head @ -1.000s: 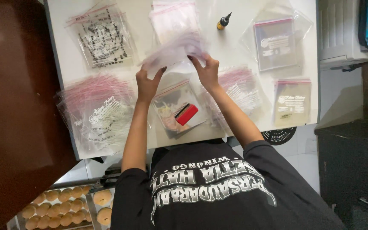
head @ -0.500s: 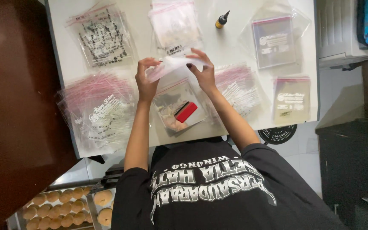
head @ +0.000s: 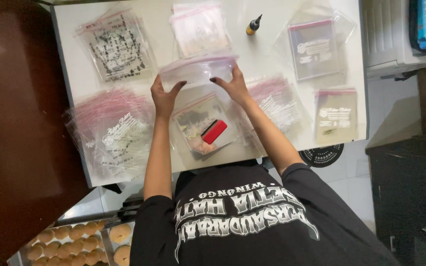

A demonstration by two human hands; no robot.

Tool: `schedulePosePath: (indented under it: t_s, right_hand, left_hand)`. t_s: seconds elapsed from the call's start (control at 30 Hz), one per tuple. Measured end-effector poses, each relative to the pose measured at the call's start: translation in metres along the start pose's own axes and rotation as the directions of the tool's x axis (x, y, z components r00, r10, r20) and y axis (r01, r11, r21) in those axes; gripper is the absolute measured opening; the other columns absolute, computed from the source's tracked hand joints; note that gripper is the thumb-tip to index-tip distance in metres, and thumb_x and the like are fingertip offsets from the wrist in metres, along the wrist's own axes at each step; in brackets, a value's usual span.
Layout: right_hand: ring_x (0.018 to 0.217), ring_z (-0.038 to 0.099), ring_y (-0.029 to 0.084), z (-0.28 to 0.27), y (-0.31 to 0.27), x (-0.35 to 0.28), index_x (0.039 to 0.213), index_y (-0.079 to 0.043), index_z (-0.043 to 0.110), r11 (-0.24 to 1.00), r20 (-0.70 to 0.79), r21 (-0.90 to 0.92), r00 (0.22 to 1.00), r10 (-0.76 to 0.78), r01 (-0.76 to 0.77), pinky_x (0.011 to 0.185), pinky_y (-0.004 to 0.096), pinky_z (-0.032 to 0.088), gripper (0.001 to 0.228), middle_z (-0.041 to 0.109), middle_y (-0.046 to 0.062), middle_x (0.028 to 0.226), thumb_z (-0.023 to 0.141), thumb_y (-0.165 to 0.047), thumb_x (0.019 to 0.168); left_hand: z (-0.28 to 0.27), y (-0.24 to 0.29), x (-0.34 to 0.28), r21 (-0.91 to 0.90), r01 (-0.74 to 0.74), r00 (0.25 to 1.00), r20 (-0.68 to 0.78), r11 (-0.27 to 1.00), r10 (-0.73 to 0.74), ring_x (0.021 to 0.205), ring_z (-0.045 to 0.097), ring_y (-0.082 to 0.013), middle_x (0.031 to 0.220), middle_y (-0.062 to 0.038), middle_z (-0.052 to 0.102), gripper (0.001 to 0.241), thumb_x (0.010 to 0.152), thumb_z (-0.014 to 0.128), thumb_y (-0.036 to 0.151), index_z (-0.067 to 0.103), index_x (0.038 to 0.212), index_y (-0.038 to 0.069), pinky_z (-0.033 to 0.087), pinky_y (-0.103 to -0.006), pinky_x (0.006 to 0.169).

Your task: Sorting and counting printed plastic bags for bakery packaging on a table.

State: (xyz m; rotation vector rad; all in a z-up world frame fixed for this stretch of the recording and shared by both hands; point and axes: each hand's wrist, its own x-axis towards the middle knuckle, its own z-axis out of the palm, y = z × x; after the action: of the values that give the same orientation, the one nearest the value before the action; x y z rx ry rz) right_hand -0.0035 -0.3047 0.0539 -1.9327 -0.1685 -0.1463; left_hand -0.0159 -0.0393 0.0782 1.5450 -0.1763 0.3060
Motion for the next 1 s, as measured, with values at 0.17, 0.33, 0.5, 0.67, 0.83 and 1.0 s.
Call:
schedulePosePath:
  t_s: [0.17, 0.33, 0.5, 0.67, 0.83, 1.0]
  right_hand:
    - [0.125, 0.058, 0.024, 0.018, -0.003, -0.005, 0.141, -0.001, 0.049, 0.989, 0.021, 0.143, 0.999, -0.026, 0.023, 0.11, 0.036, 0.045, 0.071, 0.063, 0.011, 0.133, 0.089, -0.016, 0.085]
    - [0.121, 0.061, 0.019, 0.022, 0.03, 0.001, 0.136, -0.002, 0.054, 0.951, 0.026, 0.309, 1.0, 0.003, -0.011, 0.107, 0.034, 0.049, 0.059, 0.065, 0.008, 0.128, 0.085, -0.009, 0.087]
    - [0.101, 0.07, 0.016, 0.015, 0.01, 0.003, 0.112, 0.001, 0.074, 0.944, 0.027, 0.328, 0.999, -0.042, 0.031, 0.094, 0.032, 0.055, 0.015, 0.077, 0.008, 0.108, 0.075, -0.005, 0.098]
    - [0.089, 0.076, 0.022, 0.039, -0.035, -0.013, 0.113, 0.002, 0.071, 0.992, -0.154, -0.023, 0.98, -0.126, 0.123, 0.077, 0.033, 0.057, 0.018, 0.077, 0.014, 0.098, 0.073, -0.006, 0.097]
    - [0.092, 0.078, 0.026, 0.05, -0.044, -0.027, 0.114, 0.0, 0.071, 0.983, -0.249, -0.045, 0.951, -0.181, 0.175, 0.076, 0.034, 0.059, 0.015, 0.077, 0.016, 0.102, 0.067, -0.006, 0.101]
    - [0.087, 0.078, 0.028, 0.047, -0.078, -0.031, 0.113, 0.002, 0.071, 0.989, -0.214, -0.082, 0.967, -0.14, 0.125, 0.075, 0.036, 0.059, 0.027, 0.076, 0.018, 0.096, 0.081, -0.011, 0.091]
  left_hand:
    - [0.001, -0.018, -0.004, -0.083, 0.141, 0.99, 0.028, 0.987, -0.139, 0.098, 0.069, -0.0129, 0.107, -0.006, 0.076, 0.032, 0.089, 0.086, 0.002, 0.069, 0.116, -0.002, 0.055, -0.0286, 0.093]
    - [-0.006, -0.026, 0.0, -0.044, 0.167, 0.986, 0.01, 0.985, -0.167, 0.093, 0.067, -0.0112, 0.105, -0.005, 0.077, 0.03, 0.087, 0.086, 0.002, 0.072, 0.113, -0.003, 0.053, -0.0268, 0.087]
    - [-0.004, -0.011, -0.002, 0.044, 0.101, 0.994, 0.037, 0.994, -0.103, 0.097, 0.066, -0.0156, 0.102, -0.006, 0.074, 0.027, 0.09, 0.086, 0.008, 0.069, 0.109, -0.001, 0.054, -0.0298, 0.091]
    - [0.029, -0.006, -0.023, 0.359, -0.109, 0.987, -0.071, 0.927, 0.144, 0.105, 0.073, -0.0293, 0.114, -0.014, 0.073, 0.017, 0.1, 0.074, 0.007, 0.069, 0.116, 0.002, 0.058, -0.0381, 0.093]
    - [0.045, -0.01, -0.045, 0.515, -0.056, 0.985, -0.109, 0.855, 0.13, 0.107, 0.071, -0.0372, 0.117, -0.021, 0.072, 0.023, 0.101, 0.068, 0.002, 0.063, 0.123, 0.0, 0.057, -0.0418, 0.089]
    - [0.053, 0.0, -0.052, 0.444, -0.185, 0.947, -0.158, 0.877, 0.279, 0.125, 0.066, -0.036, 0.132, -0.022, 0.065, 0.035, 0.1, 0.071, 0.004, 0.05, 0.128, 0.003, 0.055, -0.0404, 0.106]
